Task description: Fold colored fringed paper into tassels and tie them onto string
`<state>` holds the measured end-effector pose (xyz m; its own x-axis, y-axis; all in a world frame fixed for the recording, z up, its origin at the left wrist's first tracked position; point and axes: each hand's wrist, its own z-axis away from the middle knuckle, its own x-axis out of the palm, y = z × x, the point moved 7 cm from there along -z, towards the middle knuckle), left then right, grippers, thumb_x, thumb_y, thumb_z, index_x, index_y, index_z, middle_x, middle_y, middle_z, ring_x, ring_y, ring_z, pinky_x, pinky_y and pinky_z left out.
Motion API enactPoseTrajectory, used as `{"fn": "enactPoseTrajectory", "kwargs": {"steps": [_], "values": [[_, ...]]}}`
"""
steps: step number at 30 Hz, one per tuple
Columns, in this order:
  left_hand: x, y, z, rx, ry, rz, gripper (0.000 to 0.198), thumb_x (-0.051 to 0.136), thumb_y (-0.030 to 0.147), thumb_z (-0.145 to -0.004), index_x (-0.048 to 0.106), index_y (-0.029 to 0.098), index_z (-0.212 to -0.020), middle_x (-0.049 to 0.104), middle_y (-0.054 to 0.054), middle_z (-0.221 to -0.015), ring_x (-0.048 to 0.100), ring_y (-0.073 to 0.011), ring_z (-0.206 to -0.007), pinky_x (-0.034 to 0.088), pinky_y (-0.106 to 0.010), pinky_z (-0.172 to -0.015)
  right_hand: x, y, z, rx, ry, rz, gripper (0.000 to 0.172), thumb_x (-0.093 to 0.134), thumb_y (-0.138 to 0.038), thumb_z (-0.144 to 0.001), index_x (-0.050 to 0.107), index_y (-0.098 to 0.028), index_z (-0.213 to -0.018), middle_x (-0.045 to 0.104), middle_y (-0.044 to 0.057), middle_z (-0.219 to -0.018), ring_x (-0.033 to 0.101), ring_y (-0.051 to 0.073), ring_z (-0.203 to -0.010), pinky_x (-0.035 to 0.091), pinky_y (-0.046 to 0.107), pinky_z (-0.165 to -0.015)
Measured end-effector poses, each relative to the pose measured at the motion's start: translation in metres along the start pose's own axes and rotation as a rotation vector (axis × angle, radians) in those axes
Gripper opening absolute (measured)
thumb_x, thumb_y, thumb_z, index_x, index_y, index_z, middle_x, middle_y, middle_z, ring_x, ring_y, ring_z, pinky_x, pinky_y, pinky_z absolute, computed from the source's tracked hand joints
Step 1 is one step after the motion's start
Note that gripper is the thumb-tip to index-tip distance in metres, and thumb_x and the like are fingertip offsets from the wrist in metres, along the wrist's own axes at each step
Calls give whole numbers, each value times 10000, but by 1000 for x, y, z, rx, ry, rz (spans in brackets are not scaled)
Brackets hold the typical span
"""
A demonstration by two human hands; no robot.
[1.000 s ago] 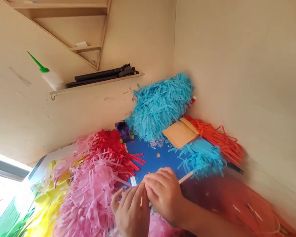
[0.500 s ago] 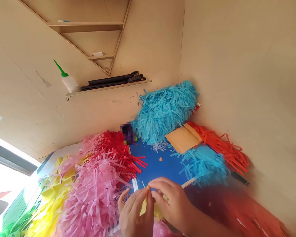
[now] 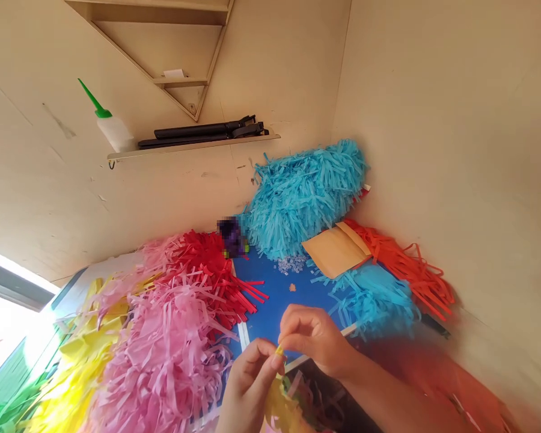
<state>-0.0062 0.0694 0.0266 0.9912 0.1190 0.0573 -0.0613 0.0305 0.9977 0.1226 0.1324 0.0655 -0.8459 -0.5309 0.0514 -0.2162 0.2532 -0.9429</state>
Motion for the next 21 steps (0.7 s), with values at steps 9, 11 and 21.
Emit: {"fn": "enactPoseTrajectory", "kwargs": {"steps": [9,11,21], "values": [[-32,-39,-19,-294,106,521,425,809,505,-735,530,185,-748,465,84,-599,292,-22,-445,305,-168,-445,-54,114,-137,85,-186,1152,296,565,-68,-878,733,-168,-1100,687,127,-1198,627,271,-1083,468,401,-918],[-36,-42,-22,-301,123,539,443,831,517,-702,553,181,-778,419,92,-586,255,-19,-452,252,-161,-432,-53,134,-155,73,-298,1241,245,641,-38,-784,754,-155,-967,700,130,-1141,619,299,-1064,436,422,-942],[-53,-54,-26,-304,164,289,509,710,671,-741,629,173,-798,220,98,-587,189,-54,-515,187,-176,-469,-34,161,-165,61,-530,1447,120,690,-34,-758,663,-144,-718,657,70,-772,607,245,-807,436,400,-872]]}}
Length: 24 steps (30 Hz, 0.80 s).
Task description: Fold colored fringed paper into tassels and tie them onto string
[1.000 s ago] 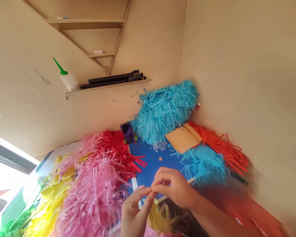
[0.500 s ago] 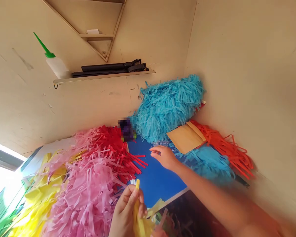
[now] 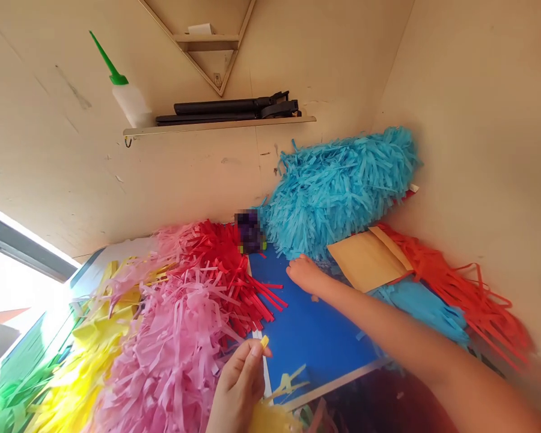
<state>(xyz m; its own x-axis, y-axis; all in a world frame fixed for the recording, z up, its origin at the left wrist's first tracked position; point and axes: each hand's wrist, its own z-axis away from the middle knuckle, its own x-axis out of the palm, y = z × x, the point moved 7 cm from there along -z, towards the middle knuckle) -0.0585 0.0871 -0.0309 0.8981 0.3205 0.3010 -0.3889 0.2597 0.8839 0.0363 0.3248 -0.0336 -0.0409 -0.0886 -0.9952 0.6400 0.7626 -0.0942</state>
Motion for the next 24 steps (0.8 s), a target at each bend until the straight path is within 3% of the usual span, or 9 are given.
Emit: {"fn": "enactPoseTrajectory", "kwargs": {"steps": [3,5,10,12,13,15,17,20,24], "values": [[4,6,2,80,42,-181,552,661,731,-732,648,182,-794,243,92,-558,223,-66,-497,201,-179,-452,-14,1,0,3,45,-63,168,691,12,-713,675,-153,-685,664,101,-765,623,277,-821,428,401,-872],[7,14,6,165,82,-314,553,641,733,-741,677,184,-797,367,62,-553,315,-88,-501,257,-190,-442,-27,-1,7,15,95,-139,158,671,5,-735,696,-147,-704,684,116,-805,638,284,-856,433,409,-881],[8,23,21,286,153,-444,483,678,670,-744,725,195,-814,636,-25,-716,562,-178,-680,444,-222,-553,-45,-37,70,47,239,-445,196,561,-144,-938,732,-169,-1030,729,87,-1051,679,199,-960,508,314,-861],[9,21,25,297,170,-439,462,674,652,-760,730,198,-818,657,-28,-726,586,-188,-699,474,-232,-593,-38,-57,106,82,290,-708,204,550,-263,-974,727,-187,-1040,748,53,-970,699,167,-884,541,268,-791],[12,20,26,303,154,-452,446,667,638,-776,732,199,-823,665,-29,-732,594,-190,-705,486,-236,-617,-32,-64,124,124,335,-985,196,597,-316,-949,738,-186,-990,751,45,-910,703,172,-837,549,270,-766],[21,16,27,325,81,-508,407,647,599,-815,738,203,-833,678,-34,-743,611,-197,-723,502,-243,-661,-15,-78,154,213,416,-1475,191,726,-382,-844,755,-195,-870,744,35,-862,692,183,-810,547,280,-753],[32,13,29,354,20,-550,366,630,557,-847,737,206,-858,686,-40,-764,626,-202,-745,509,-243,-679,1,-88,173,304,464,-1788,209,830,-390,-727,763,-201,-786,734,32,-835,669,182,-795,529,281,-753],[41,10,34,388,15,-552,316,637,512,-857,725,210,-887,689,-42,-799,634,-190,-742,510,-227,-665,13,-97,188,402,489,-1979,253,892,-381,-643,769,-200,-770,717,24,-761,635,159,-722,506,273,-737],[49,9,41,412,33,-564,280,641,483,-865,718,214,-859,666,-26,-769,610,-161,-706,484,-205,-654,9,-101,196,400,515,-2036,273,909,-391,-626,760,-196,-746,695,14,-725,603,142,-696,483,257,-719]]}}
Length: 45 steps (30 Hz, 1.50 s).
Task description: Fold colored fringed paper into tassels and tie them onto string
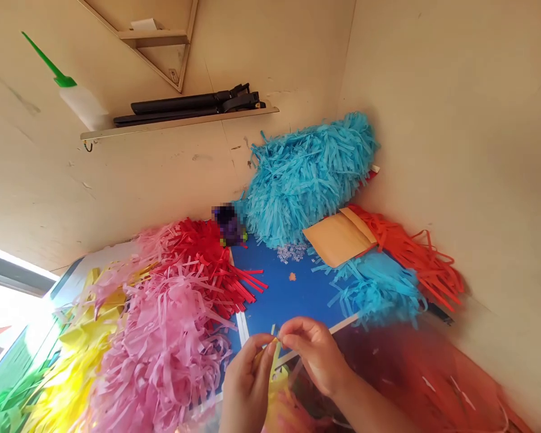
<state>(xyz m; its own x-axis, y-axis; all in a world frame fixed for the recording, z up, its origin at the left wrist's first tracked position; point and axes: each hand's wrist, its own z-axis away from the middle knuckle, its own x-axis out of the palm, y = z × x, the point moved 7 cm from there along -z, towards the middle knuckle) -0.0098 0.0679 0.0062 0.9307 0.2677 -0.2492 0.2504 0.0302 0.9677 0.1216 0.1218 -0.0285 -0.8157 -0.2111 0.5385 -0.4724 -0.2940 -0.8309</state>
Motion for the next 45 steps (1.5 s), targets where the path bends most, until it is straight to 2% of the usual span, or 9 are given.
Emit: {"fn": "enactPoseTrajectory", "kwargs": {"steps": [6,12,16,18,22,28,34,40,45], "values": [[2,3,3,1,-32,-86,316,607,498,-876,670,210,-765,625,-15,-685,529,-143,-591,422,-214,-564,0,1,6,-43,8,55,251,882,-400,-664,754,-195,-734,689,13,-706,589,143,-679,473,249,-689],[-2,10,1,128,-76,-305,182,604,384,-887,724,262,-826,711,-36,-751,630,-190,-661,437,-247,-632,-5,0,10,-67,42,189,222,833,-408,-704,757,-200,-707,664,6,-648,566,145,-622,461,243,-621],[1,10,2,201,-153,-452,180,560,368,-924,705,278,-867,721,-35,-785,662,-193,-692,425,-249,-629,-3,-13,11,-177,-18,321,148,794,-353,-750,758,-217,-704,675,8,-688,590,157,-663,474,251,-653],[2,8,4,182,-122,-484,171,550,374,-930,672,276,-862,708,-20,-747,642,-182,-642,405,-251,-606,-1,-18,12,-244,-49,358,125,773,-332,-776,757,-225,-714,688,13,-720,613,169,-702,489,262,-688],[-2,5,10,109,4,-402,178,545,382,-929,618,267,-816,667,2,-678,586,-168,-571,377,-257,-581,1,-21,15,-280,-65,343,118,755,-325,-811,743,-231,-741,686,9,-739,623,167,-718,499,262,-705],[3,11,9,177,-174,-332,164,540,332,-927,662,265,-841,695,-32,-751,639,-192,-664,431,-259,-627,5,-14,15,-143,-136,310,156,764,-360,-800,719,-212,-772,679,7,-781,614,160,-743,501,254,-721],[-2,8,11,135,-98,-304,153,562,360,-901,670,260,-859,714,-57,-794,656,-224,-705,456,-290,-656,2,-9,15,-115,-94,328,158,743,-362,-805,720,-206,-795,681,6,-770,602,154,-718,494,251,-699],[-1,16,17,246,17,-392,142,531,272,-910,658,267,-848,719,-35,-775,667,-203,-702,466,-270,-668,6,-19,21,-274,-102,418,103,715,-309,-848,721,-218,-801,695,15,-799,621,166,-763,488,268,-740],[2,20,16,323,-62,-439,112,567,262,-901,669,265,-855,733,-18,-766,687,-176,-676,471,-234,-646,1,-19,27,-315,-59,384,102,693,-297,-869,700,-214,-811,681,15,-801,622,165,-770,486,267,-746]]}}
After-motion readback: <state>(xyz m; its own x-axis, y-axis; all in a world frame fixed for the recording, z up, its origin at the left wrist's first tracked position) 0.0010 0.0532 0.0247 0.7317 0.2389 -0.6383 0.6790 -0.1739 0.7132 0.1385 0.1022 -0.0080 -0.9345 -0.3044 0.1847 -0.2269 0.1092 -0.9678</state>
